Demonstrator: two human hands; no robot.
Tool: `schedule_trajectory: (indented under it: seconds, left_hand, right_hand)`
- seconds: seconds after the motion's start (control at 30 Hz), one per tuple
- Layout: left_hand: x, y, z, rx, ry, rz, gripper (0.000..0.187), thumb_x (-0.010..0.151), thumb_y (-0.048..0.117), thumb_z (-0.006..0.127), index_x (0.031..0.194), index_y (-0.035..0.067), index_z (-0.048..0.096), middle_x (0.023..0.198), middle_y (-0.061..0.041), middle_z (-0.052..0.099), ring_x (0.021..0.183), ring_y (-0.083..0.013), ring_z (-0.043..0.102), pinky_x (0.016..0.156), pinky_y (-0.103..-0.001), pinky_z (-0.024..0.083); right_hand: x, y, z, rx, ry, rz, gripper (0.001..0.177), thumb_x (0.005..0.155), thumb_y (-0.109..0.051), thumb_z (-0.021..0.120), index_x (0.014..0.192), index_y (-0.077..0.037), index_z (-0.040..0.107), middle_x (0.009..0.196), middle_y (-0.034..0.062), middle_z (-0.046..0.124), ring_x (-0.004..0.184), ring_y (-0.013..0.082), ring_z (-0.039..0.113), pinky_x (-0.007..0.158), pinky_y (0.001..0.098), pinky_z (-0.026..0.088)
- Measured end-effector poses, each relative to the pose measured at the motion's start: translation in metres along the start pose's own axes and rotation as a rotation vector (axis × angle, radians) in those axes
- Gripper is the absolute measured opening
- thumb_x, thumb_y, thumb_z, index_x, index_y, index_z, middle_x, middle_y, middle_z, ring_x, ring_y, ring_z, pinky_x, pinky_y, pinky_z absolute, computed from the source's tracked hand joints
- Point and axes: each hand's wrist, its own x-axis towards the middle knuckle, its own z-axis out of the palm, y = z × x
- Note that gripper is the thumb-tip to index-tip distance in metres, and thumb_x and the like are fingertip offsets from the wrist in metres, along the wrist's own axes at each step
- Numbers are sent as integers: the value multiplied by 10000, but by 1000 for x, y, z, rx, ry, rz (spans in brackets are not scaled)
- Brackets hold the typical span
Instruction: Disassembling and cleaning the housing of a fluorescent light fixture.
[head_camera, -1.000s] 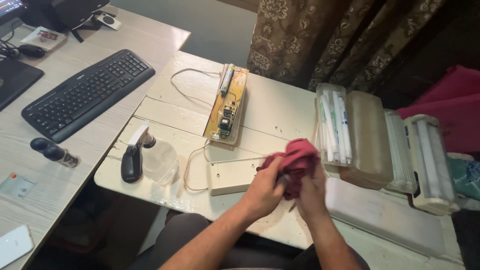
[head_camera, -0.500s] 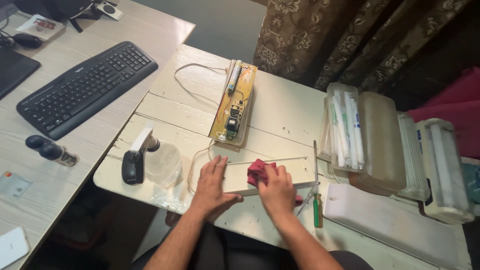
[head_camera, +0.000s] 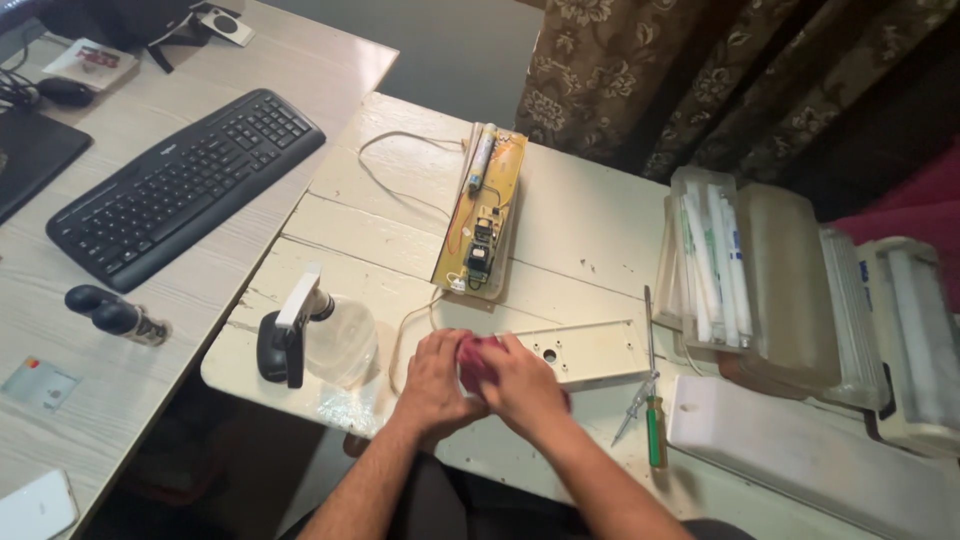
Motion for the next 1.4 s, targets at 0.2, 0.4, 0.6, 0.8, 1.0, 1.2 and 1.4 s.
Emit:
schedule_trajectory:
  seconds: [0.2,0.4,0.6,0.8,1.0,1.2,1.4]
  left_hand:
    - [2,6,0,24,-42,-61,1057,487,420,939,1377,114,457,1385,-124,496,1331,-367,422,1093,-511,356]
    - [2,4,-3,23,-44,-32,978,573,389,926,1372,100,442,1369,-160,474,1320,-379,414,1091,-517,354]
    - [-1,4,-1,30,-50,-82,990,562,358,896,1414,129,448,1410,-129,484,1355,-356,422,1094,-513,372]
    - [2,10,-4,36,-82,-87,1087,498,413,944,1409,132,422,1417,-121,465,1346,-362,400,1096,-528,356]
    - [3,0,6,71,-58,-60,997,592,426,908,1416,130,431,1423,-143,464,1343,-376,415,1093,-541,363]
    - [10,11,-8,71,-121,-47,995,543,416,917,1384,96,492,1373,-185,508,1311,-397,463,1104,-500,403]
    - [21,8,-1,8,-174,-49,1127,477,420,961,1436,74,481,1429,-188,490,1352,-393,446,1129,-449,403]
  right_hand:
    - [-2,10,-15,-112,21,91,289,775,-190,754,1062,-184,721,1068,108,634,946,373,682,792,507,562]
    - [6,-10,23,-41,119,128,239,806,-195,733,1039,-147,711,1078,128,625,906,378,694,765,504,575]
    - [-15,-1,13,-46,49,-70,381,834,-387,769,1121,-145,705,1061,140,629,877,365,702,741,490,583]
    - [-16,46,-7,-192,70,92,447,829,-409,756,1197,-168,678,1063,107,652,933,342,707,749,484,590]
    - [-14,-4,11,-97,141,136,423,845,-386,764,1182,-149,671,1104,116,631,954,353,698,772,484,586]
    - [-15,2,-10,-27,-66,18,518,822,-438,784,1243,-167,653,1118,133,606,957,356,691,810,486,578]
    - [-28,48,-45,-35,28,117,515,827,-432,780,1257,-178,651,1120,122,616,998,373,681,820,502,564]
